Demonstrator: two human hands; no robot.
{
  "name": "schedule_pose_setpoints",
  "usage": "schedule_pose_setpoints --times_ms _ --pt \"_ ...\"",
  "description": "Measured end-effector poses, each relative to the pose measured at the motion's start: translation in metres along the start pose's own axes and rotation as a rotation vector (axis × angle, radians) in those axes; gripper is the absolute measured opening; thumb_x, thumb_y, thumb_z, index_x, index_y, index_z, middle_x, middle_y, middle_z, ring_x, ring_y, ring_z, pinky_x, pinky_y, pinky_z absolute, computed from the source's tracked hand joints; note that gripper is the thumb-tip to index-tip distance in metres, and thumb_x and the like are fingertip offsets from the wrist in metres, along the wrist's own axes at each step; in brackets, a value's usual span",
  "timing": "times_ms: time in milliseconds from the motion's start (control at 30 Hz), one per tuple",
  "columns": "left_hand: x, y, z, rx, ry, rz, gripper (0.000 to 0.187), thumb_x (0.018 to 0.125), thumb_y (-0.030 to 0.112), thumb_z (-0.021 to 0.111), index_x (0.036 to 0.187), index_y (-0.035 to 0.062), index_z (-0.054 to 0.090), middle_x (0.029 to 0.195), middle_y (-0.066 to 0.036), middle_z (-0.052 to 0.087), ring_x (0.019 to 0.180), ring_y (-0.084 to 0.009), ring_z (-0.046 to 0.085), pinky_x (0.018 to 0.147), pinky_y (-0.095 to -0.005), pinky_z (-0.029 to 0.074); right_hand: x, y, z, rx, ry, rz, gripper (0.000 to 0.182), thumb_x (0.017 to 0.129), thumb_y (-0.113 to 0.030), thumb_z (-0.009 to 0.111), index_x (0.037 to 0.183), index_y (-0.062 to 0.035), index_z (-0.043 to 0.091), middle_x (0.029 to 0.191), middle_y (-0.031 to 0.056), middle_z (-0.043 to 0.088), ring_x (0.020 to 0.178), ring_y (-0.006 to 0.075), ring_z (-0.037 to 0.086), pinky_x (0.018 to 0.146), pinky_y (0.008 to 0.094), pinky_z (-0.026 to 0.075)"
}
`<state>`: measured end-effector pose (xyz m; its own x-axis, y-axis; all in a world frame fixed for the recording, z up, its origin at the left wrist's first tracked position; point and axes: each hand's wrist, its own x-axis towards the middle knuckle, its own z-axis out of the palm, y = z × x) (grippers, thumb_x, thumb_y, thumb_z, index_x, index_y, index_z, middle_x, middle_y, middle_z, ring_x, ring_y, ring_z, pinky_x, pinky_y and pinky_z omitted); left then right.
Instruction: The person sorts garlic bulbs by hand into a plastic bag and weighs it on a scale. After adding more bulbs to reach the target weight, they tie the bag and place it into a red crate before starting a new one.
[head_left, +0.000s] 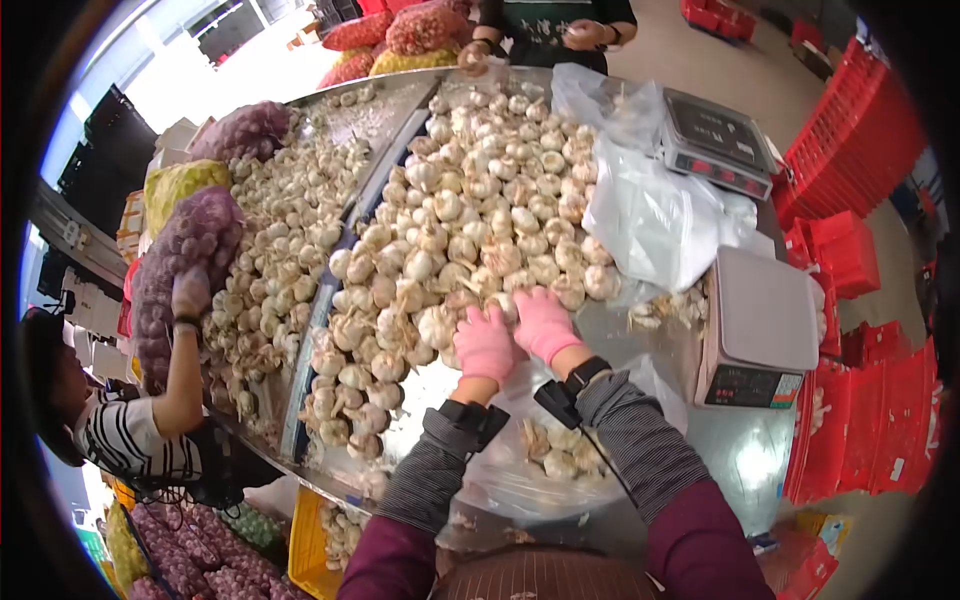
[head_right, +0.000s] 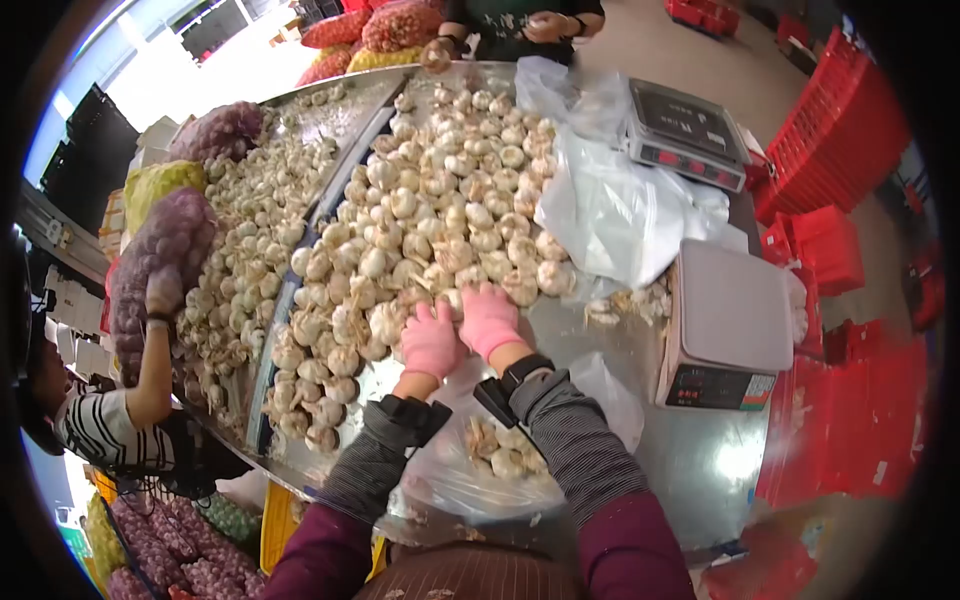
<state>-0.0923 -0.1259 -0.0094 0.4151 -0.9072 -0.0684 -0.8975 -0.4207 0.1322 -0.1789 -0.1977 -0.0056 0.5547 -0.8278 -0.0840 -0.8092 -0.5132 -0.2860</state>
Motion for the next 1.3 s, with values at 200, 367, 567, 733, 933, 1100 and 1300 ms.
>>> schedule_pose_setpoints --times_ms 200,367,567,733,933,1100,1300 --pt "-0.038 -0.012 -0.002 -0.093 0.088 0.035 0.041 0.081 0.024 0.06 0.12 0.0148 0.049 0.106 -0.017 0.049 0.089 -0.037 0.056 0.07 -0.0466 0.046 -0.044 0.002 0.017 -0.085 -0.281 -0.057 0.044 0.075 -0.013 0.064 0.117 -0.0136 0.052 0.122 0.0165 0.048 0.106 0.0381 0.053 0.087 0.0443 0.048" --pt "-0.02 -0.023 -0.004 -0.29 -0.009 -0.007 0.052 0.071 0.031 0.071 0.115 0.0124 0.05 0.103 -0.02 0.053 0.081 -0.0418 0.061 0.067 -0.0503 0.05 -0.046 -0.002 0.019 -0.151 -0.295 -0.076 0.047 0.076 -0.011 0.064 0.121 -0.0132 0.048 0.121 0.0191 0.047 0.104 0.0388 0.055 0.087 0.044 0.049" --pt "-0.024 -0.057 -0.023 -1.436 -0.203 -0.139 0.048 0.073 0.025 0.067 0.115 0.0095 0.049 0.086 -0.009 0.06 0.076 -0.0216 0.064 0.056 -0.031 0.052 -0.064 -0.005 -0.044 0.836 -0.389 0.225 0.026 0.081 -0.013 0.058 0.106 -0.0072 0.055 0.106 0.0173 0.06 0.093 0.0323 0.063 0.079 0.043 0.053" --pt "-0.102 -0.062 -0.052 -2.628 -0.552 -0.177 0.043 0.081 0.031 0.061 0.116 0.0104 0.047 0.093 -0.01 0.055 0.076 -0.0275 0.058 0.052 -0.032 0.048 -0.128 -0.033 -0.082 2.441 -0.656 0.5 0.016 0.087 -0.025 0.057 0.089 -0.0092 0.059 0.094 0.0123 0.064 0.088 0.0295 0.065 0.074 0.0443 0.055" --pt "-0.149 -0.038 -0.045 -3.067 -0.733 0.373 0.048 0.082 0.039 0.058 0.113 0.0049 0.046 0.092 -0.012 0.044 0.088 -0.0322 0.055 0.068 -0.0439 0.055 -0.196 -0.064 -0.075 2.698 -0.548 0.318 0.023 0.092 -0.032 0.058 0.089 -0.0088 0.058 0.091 0.009 0.061 0.079 0.0234 0.062 0.066 0.0339 0.052" --pt "-0.15 -0.019 -0.073 -2.852 -0.794 0.293 0.038 0.08 0.031 0.054 0.104 0.0016 0.047 0.084 -0.013 0.046 0.079 -0.031 0.058 0.064 -0.039 0.057 -0.219 -0.052 -0.106 2.462 -0.333 0.309 0.025 0.091 -0.034 0.059 0.087 -0.0098 0.056 0.084 0.0067 0.058 0.071 0.0217 0.059 0.057 0.0334 0.048" --pt "-0.125 0.042 -0.077 -2.009 -0.444 0.083 0.028 0.085 0.02 0.064 0.104 0.007 0.048 0.088 -0.006 0.058 0.076 -0.0143 0.058 0.061 -0.0269 0.049 -0.193 0.013 -0.095 2.037 0.055 0.478 0.025 0.093 -0.034 0.054 0.091 -0.0085 0.055 0.08 0.0067 0.058 0.065 0.019 0.058 0.058 0.0291 0.047"
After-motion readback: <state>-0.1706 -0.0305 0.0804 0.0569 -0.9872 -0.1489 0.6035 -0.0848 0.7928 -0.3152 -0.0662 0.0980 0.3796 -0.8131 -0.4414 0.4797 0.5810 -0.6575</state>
